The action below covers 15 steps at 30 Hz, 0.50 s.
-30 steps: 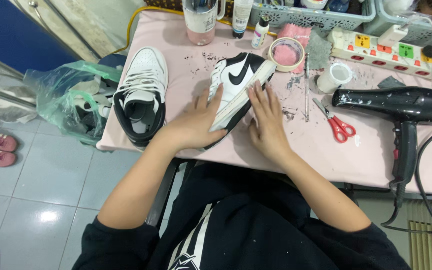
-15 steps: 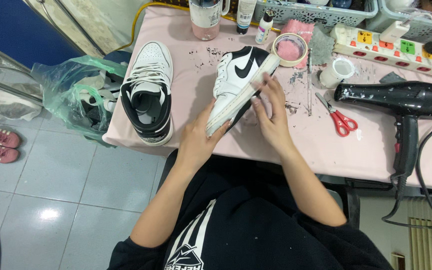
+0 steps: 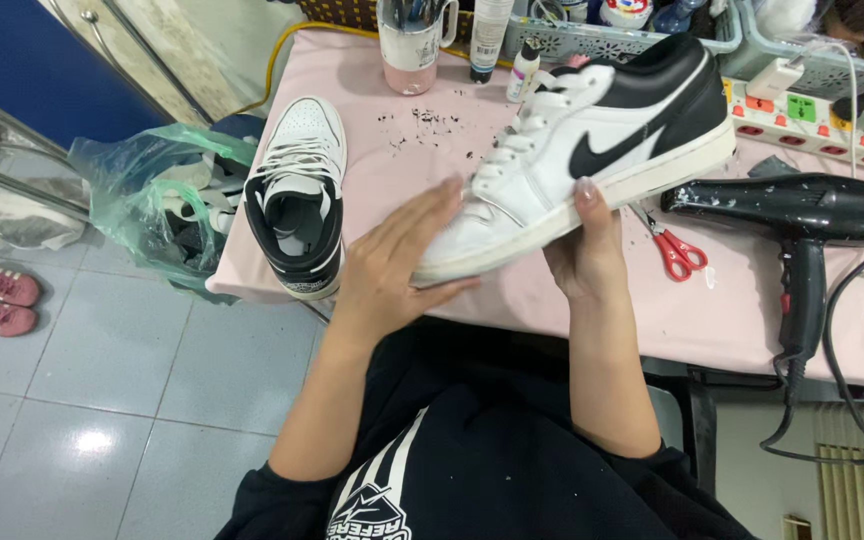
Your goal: The person applies masking tape to the midsole of a sneaker, trims the tape with scissors, and presses it down along the edge by hand.
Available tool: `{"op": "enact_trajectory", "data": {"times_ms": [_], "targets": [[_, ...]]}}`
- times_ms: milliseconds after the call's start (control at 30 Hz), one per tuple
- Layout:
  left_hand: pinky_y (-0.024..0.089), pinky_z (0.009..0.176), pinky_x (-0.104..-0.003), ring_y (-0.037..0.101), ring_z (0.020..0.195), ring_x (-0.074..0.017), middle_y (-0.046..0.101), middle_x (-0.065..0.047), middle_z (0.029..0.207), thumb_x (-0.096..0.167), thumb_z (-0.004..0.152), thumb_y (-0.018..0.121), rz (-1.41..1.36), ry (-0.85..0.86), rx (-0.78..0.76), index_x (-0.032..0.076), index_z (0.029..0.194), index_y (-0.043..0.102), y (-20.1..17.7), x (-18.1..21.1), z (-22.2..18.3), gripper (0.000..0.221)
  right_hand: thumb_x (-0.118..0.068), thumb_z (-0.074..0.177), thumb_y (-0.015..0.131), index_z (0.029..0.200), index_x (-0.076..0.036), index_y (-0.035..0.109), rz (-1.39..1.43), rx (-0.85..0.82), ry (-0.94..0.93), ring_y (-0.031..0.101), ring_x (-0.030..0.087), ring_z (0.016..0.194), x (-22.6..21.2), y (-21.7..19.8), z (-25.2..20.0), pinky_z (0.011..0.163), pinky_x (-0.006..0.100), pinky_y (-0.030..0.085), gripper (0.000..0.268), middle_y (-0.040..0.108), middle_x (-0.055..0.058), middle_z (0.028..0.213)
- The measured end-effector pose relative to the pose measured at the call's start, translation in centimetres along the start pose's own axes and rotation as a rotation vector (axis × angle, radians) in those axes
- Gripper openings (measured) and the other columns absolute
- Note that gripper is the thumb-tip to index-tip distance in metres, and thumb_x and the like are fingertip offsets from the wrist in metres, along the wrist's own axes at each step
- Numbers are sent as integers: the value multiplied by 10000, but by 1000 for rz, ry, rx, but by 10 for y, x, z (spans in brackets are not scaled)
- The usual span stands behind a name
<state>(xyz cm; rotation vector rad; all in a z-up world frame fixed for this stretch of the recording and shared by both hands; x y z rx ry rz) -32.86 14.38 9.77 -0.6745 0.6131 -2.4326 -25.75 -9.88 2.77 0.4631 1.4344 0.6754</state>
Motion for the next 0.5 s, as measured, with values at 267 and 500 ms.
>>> {"op": "enact_trajectory", "data": {"times_ms": [267,500], "targets": [[612,894,-351,759,1070,-291,713,-201,1254,392,786,927,48,64,147,-9,1296,672,23,-6,9,697,-348,892,745,1520,-54,345,-101,126,-25,587,251,1244,-10,22,-3,996,421,547,800,541,102,1396],[600,1002,-455,755,1042,-321,757,-178,1214,431,742,923,21,38,133,-7,1292,657,23,-26,1,752,-527,886,725,1509,-26,405,-45,123,-41,561,259,1351,-26,17,-11,1130,453,488,860,519,121,1488]]}}
Point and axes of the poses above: each hand's wrist, its own z-axis towards the middle knuckle, its own y-axis out of the palm, x = y × z, the point moved 1 cm from there along z, towards the middle knuckle
